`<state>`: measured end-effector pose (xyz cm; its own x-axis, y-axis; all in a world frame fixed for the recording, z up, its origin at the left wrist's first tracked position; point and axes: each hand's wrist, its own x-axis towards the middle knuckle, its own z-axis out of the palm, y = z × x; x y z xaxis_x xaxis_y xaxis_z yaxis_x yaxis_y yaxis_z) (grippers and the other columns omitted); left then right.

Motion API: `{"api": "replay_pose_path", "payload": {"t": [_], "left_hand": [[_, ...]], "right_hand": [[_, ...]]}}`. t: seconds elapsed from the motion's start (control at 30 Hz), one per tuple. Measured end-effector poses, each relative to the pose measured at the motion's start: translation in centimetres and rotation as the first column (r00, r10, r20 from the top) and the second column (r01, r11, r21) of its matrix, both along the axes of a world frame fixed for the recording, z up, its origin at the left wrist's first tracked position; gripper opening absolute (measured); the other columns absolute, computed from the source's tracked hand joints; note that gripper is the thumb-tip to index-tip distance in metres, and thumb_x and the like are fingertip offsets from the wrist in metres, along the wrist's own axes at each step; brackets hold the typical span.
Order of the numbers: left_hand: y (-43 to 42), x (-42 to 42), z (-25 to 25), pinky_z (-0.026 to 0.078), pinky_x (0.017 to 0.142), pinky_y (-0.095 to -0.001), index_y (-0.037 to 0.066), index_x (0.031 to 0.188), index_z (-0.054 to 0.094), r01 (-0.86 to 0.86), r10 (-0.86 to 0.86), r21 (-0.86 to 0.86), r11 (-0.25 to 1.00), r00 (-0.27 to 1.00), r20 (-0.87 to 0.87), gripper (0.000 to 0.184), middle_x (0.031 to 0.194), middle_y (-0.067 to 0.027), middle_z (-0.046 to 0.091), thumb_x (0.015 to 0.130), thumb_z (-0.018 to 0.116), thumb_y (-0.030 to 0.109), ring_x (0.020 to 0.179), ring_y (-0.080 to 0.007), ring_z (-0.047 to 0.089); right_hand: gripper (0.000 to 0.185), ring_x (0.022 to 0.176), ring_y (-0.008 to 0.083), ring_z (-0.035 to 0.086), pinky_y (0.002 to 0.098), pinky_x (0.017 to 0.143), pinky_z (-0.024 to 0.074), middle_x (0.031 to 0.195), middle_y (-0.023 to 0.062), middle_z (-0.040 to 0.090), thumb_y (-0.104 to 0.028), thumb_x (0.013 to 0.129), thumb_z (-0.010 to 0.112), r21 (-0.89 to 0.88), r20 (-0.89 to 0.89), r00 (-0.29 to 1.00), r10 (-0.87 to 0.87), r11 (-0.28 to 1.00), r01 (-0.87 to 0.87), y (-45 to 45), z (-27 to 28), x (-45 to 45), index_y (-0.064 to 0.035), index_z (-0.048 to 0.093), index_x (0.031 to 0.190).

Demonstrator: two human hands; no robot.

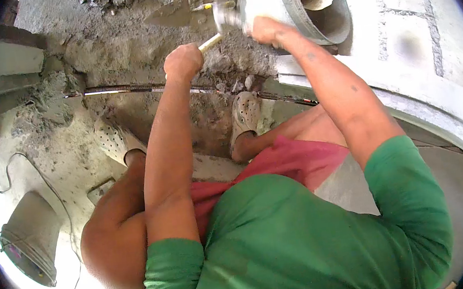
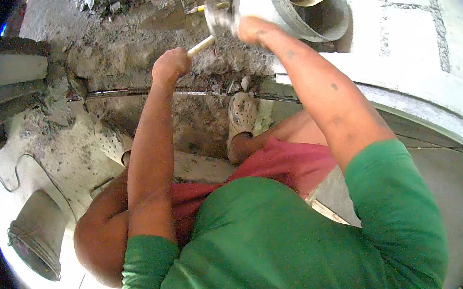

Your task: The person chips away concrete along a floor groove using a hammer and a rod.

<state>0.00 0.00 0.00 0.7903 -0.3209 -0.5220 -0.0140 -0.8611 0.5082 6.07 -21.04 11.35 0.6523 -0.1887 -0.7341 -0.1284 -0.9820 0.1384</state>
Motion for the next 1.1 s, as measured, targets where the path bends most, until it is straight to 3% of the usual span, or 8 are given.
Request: {"api": "replay_pose_path", "payload": {"t": [0.07, 0.3, 0.43, 0.57, 0.7, 0.8, 0.93, 1.1], "left_hand": [[-0.2, 0.4, -0.9, 0.052, 0.091, -0.0478, 0.008, 0.105, 0.072, -0.082, 0.082, -0.048, 0.995, 0.997, -0.003, 0.031, 0.109, -0.0209, 0.07, 0.086, 0.056, 0.024, 0.103, -0.0374, 0.067], [0.6, 0.8, 1.2, 0.055, 0.087, -0.0449, 0.01, 0.105, 0.074, -0.029, 0.029, 0.043, 0.999, 1.0, 0.009, 0.03, 0.109, -0.016, 0.071, 0.089, 0.052, 0.021, 0.1, -0.0341, 0.07], [0.0, 0.9, 1.0, 0.056, 0.086, -0.0447, 0.009, 0.106, 0.074, 0.01, -0.01, 0.012, 1.0, 1.0, -0.011, 0.029, 0.109, -0.0162, 0.071, 0.089, 0.053, 0.02, 0.1, -0.034, 0.07], [0.1, 0.4, 1.2, 0.055, 0.088, -0.0439, 0.009, 0.108, 0.073, -0.048, 0.048, 0.017, 0.999, 0.998, -0.029, 0.03, 0.112, -0.0159, 0.071, 0.088, 0.054, 0.02, 0.103, -0.033, 0.069], [0.2, 1.4, 1.4, 0.054, 0.09, -0.0438, 0.01, 0.109, 0.073, -0.039, 0.04, 0.028, 0.999, 0.997, -0.061, 0.03, 0.114, -0.0153, 0.07, 0.088, 0.054, 0.021, 0.106, -0.0326, 0.068], [0.1, 1.6, 0.6, 0.054, 0.09, -0.0439, 0.01, 0.11, 0.073, -0.006, 0.008, 0.027, 1.0, 0.997, -0.073, 0.031, 0.114, -0.0152, 0.07, 0.089, 0.053, 0.02, 0.107, -0.0326, 0.068], [0.2, 1.5, 1.0, 0.054, 0.09, -0.0436, 0.01, 0.11, 0.073, -0.012, 0.013, 0.018, 1.0, 0.998, -0.057, 0.031, 0.115, -0.0155, 0.07, 0.089, 0.053, 0.02, 0.107, -0.0331, 0.068], [0.4, 0.9, 0.9, 0.054, 0.09, -0.0434, 0.01, 0.111, 0.073, -0.032, 0.033, 0.012, 0.999, 0.998, -0.057, 0.031, 0.115, -0.0155, 0.07, 0.089, 0.053, 0.022, 0.107, -0.0327, 0.068]], "right_hand": [[0.021, 0.076, 0.0354, 0.07, 0.0442, 0.069, 0.0572, 0.09, 0.0233, 0.07, -0.008, 0.083, 0.057, -0.015, 0.001, 0.915, 0.404, 0.915, -0.404, -4.9, -4.3, -0.1, 0.0023, 0.072, 0.093], [0.029, 0.049, 0.0167, 0.058, 0.0349, 0.043, 0.0504, 0.061, 0.0087, 0.059, -0.029, 0.093, 0.059, 0.43, 0.403, 0.91, -0.098, 0.898, -0.093, -1.5, 4.9, 5.7, -0.0013, 0.067, 0.089], [0.028, 0.058, 0.0232, 0.065, 0.04, 0.05, 0.0514, 0.065, 0.0147, 0.062, -0.029, 0.096, 0.052, 0.251, 0.757, 0.652, 0.053, 0.897, -0.365, -2.0, 1.6, 8.2, -0.003, 0.064, 0.094], [0.024, 0.075, 0.0333, 0.068, 0.0462, 0.065, 0.0515, 0.08, 0.021, 0.069, -0.025, 0.091, 0.056, 0.139, 0.214, 0.958, 0.19, 0.965, -0.222, -1.4, -2.6, 0.6, -0.0058, 0.07, 0.099], [0.025, 0.074, 0.0319, 0.066, 0.0444, 0.062, 0.0509, 0.078, 0.0186, 0.067, -0.017, 0.083, 0.062, -0.022, -0.053, 0.76, 0.648, 0.76, -0.65, -2.3, -1.0, 5.6, -0.006, 0.069, 0.104], [0.026, 0.064, 0.0343, 0.065, 0.0455, 0.058, 0.0526, 0.067, 0.0196, 0.061, -0.024, 0.09, 0.059, 0.371, 0.254, 0.963, -0.087, 0.928, -0.014, 0.1, 5.4, 7.8, -0.0046, 0.064, 0.107], [0.041, 0.075, 0.0305, 0.066, 0.0431, 0.071, 0.0541, 0.094, 0.0185, 0.069, -0.031, 0.097, 0.053, 0.256, 0.757, 0.653, 0.01, 0.915, -0.311, -0.1, 4.6, 8.1, -0.0032, 0.057, 0.128], [0.041, 0.074, 0.038, 0.068, 0.0475, 0.071, 0.0548, 0.091, 0.0207, 0.071, -0.031, 0.092, 0.058, 0.136, 0.239, 0.971, 0.028, 0.989, -0.062, -2.7, -2.7, -0.2, 0.0019, 0.064, 0.116]]}}
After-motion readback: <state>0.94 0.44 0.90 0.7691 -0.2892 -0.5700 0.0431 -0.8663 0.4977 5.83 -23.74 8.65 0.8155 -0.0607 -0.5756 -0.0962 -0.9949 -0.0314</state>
